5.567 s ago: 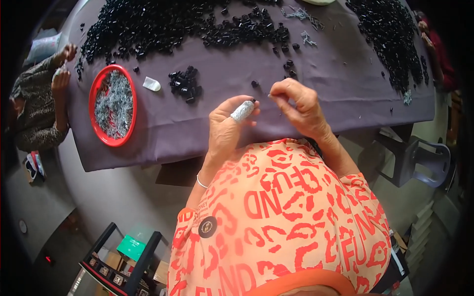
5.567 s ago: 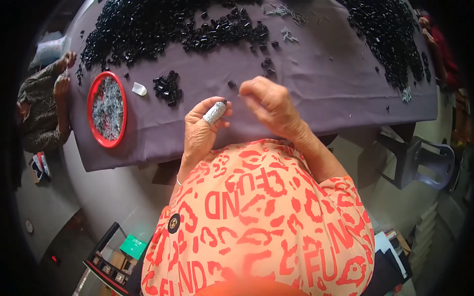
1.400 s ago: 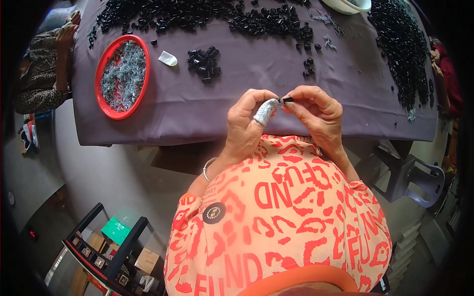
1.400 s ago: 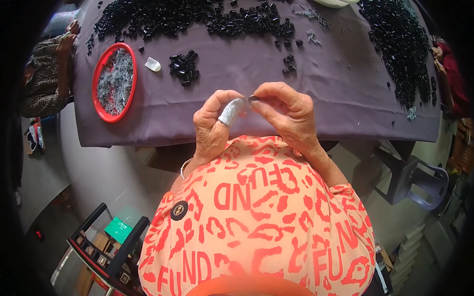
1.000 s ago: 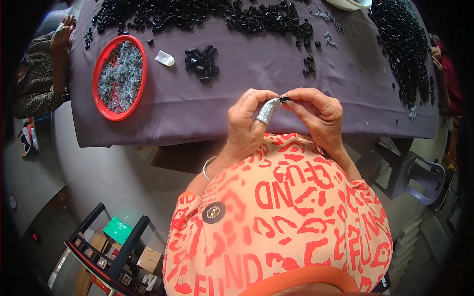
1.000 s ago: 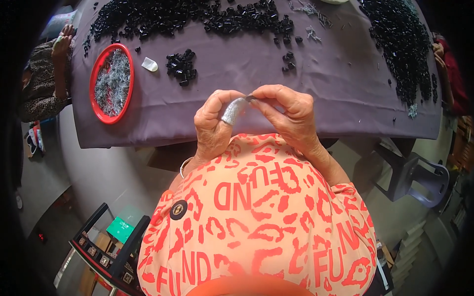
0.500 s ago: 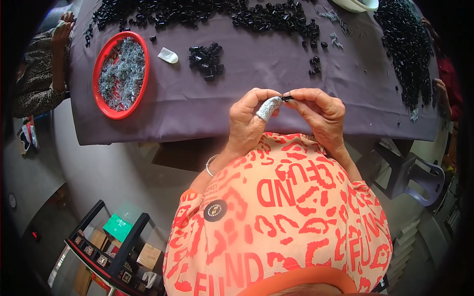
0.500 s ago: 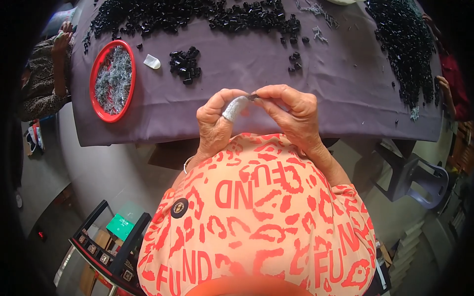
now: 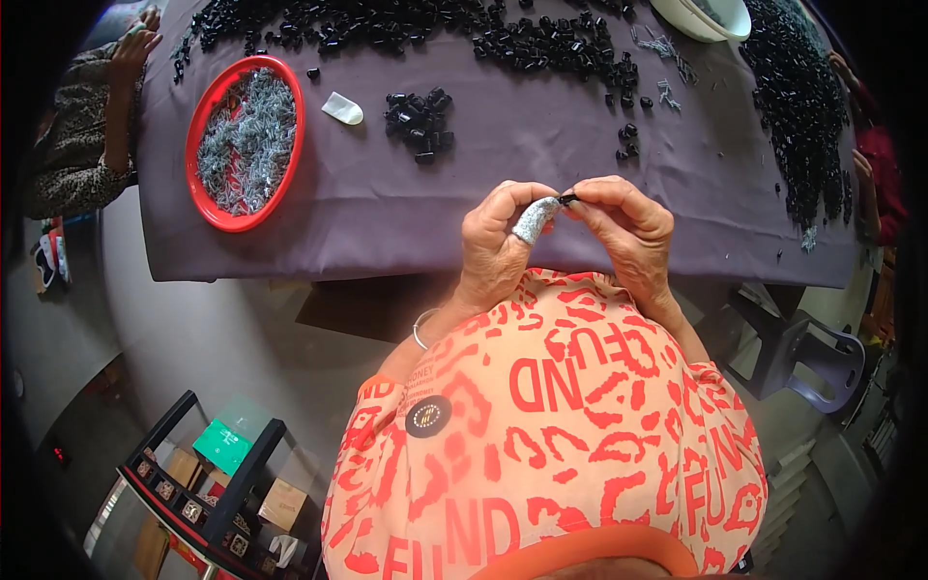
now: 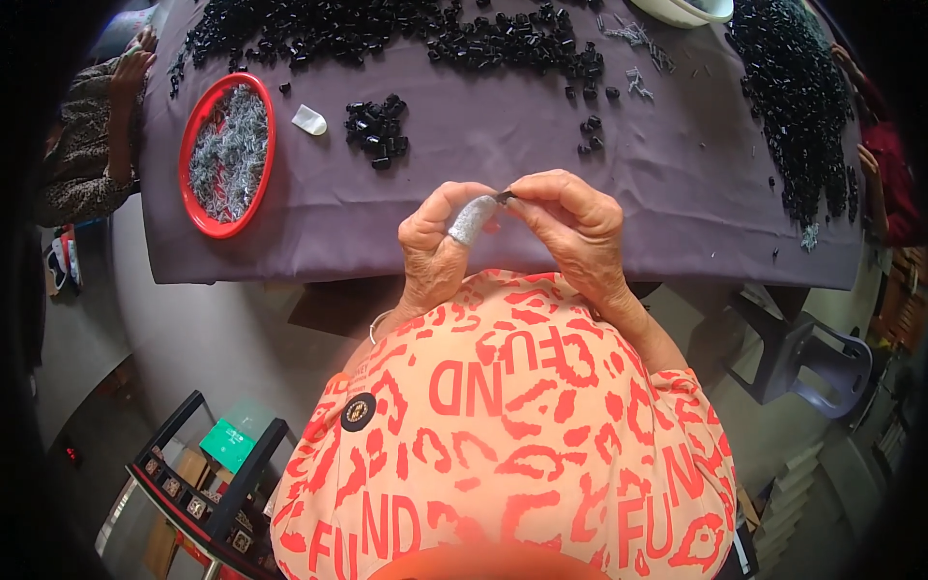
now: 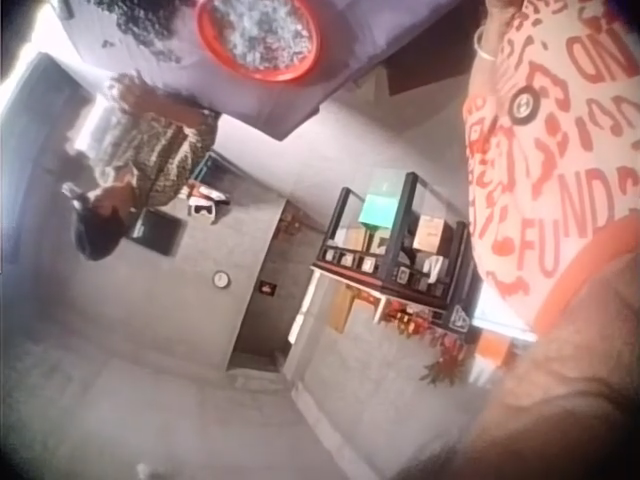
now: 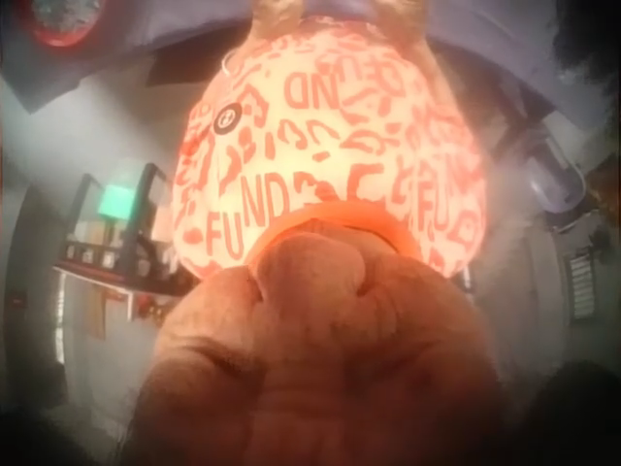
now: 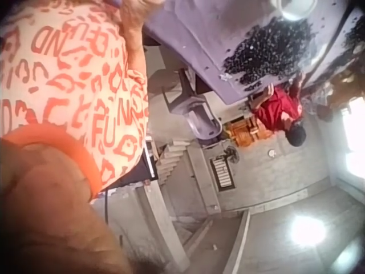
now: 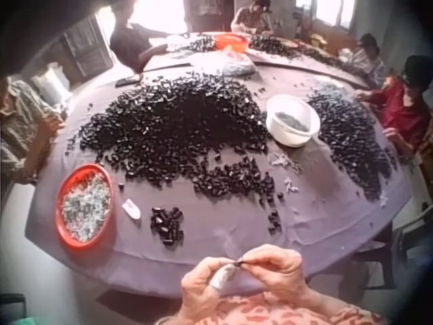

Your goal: The person assembles plastic components by picking up small springs and plastic pieces from the table and inserting the springs into the plastic pieces by hand.

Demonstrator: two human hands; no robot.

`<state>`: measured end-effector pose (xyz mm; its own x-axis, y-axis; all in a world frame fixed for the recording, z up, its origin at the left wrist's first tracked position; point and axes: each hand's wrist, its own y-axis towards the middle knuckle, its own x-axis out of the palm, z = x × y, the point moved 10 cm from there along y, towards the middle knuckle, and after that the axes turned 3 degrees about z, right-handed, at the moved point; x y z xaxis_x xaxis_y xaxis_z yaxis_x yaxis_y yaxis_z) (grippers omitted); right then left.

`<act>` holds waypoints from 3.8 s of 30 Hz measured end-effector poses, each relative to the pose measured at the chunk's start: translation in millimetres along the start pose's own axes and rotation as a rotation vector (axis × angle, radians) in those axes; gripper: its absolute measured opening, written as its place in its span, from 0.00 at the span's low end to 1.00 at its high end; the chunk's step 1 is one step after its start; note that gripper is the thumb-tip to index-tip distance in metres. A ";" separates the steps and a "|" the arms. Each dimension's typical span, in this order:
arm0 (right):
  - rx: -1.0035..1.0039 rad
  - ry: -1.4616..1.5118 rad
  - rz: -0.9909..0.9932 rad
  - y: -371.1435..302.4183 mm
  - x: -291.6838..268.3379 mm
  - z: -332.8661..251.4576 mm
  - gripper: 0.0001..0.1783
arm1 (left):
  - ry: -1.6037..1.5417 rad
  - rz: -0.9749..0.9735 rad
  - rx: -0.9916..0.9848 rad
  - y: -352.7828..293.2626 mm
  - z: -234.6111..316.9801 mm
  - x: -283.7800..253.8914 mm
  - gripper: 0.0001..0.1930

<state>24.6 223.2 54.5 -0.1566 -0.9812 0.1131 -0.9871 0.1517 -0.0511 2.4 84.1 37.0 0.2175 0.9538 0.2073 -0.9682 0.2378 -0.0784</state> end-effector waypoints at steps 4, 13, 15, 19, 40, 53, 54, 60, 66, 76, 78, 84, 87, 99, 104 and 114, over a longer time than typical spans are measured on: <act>0.029 0.028 0.037 0.9 -1.6 2.2 0.09 | -0.073 0.014 -0.069 1.6 -5.9 0.5 0.06; -0.217 -0.159 0.039 2.1 6.2 -4.1 0.11 | -0.069 0.053 -0.025 5.9 -15.8 -2.9 0.07; -0.233 -0.191 0.044 -0.6 7.2 -2.4 0.12 | 0.110 0.084 0.164 7.8 1.8 -4.3 0.09; -0.165 -0.124 0.085 3.1 -3.9 17.0 0.11 | 0.534 0.176 0.454 9.0 26.5 0.4 0.12; -0.536 -0.905 -0.146 12.4 34.7 -0.6 0.24 | 0.286 -0.040 -0.447 26.0 -37.2 -11.6 0.11; -0.541 -0.826 -0.218 11.0 34.1 0.9 0.25 | 0.045 -0.140 -0.613 21.0 -56.2 -3.6 0.11; -0.537 -0.772 -0.234 13.0 34.4 -7.0 0.26 | 0.033 -0.131 -0.608 20.8 -56.7 -5.0 0.10; -0.575 -0.631 -0.389 21.5 76.2 -13.9 0.28 | -0.023 -0.155 -0.232 29.7 -31.8 -3.0 0.10; -0.564 -0.704 -0.423 25.2 91.0 12.0 0.32 | 0.198 -0.086 -0.165 32.1 -49.5 -19.7 0.08; -0.175 -0.036 -0.397 38.6 66.8 16.1 0.29 | 0.273 -0.119 -0.464 14.0 -37.6 -24.7 0.07; -0.348 -0.452 -0.370 46.7 67.3 -3.9 0.31 | 0.609 0.218 0.230 29.3 34.4 -65.3 0.06; -0.621 -0.657 -0.265 98.3 126.2 9.6 0.27 | 1.009 0.232 0.611 96.8 62.3 -97.1 0.07; -0.597 -0.770 -0.223 104.3 140.8 26.5 0.27 | 1.077 0.122 0.552 95.5 45.6 -94.1 0.10; -0.640 -0.822 -0.244 25.6 192.3 39.0 0.29 | 1.062 0.179 0.686 -6.5 35.8 -128.4 0.17; -0.673 -0.743 -0.360 -5.9 235.0 51.2 0.31 | 1.052 0.279 0.649 -48.8 42.7 -165.5 0.15; -0.856 -0.601 -0.521 -65.4 303.4 43.7 0.24 | 1.076 0.662 0.625 -130.4 38.9 -227.3 0.15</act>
<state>43.0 -89.7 48.8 0.0881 -0.8125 -0.5763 -0.6635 -0.4794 0.5745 74.5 -170.8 38.0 -0.5815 0.5944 -0.5554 -0.7598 -0.1527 0.6320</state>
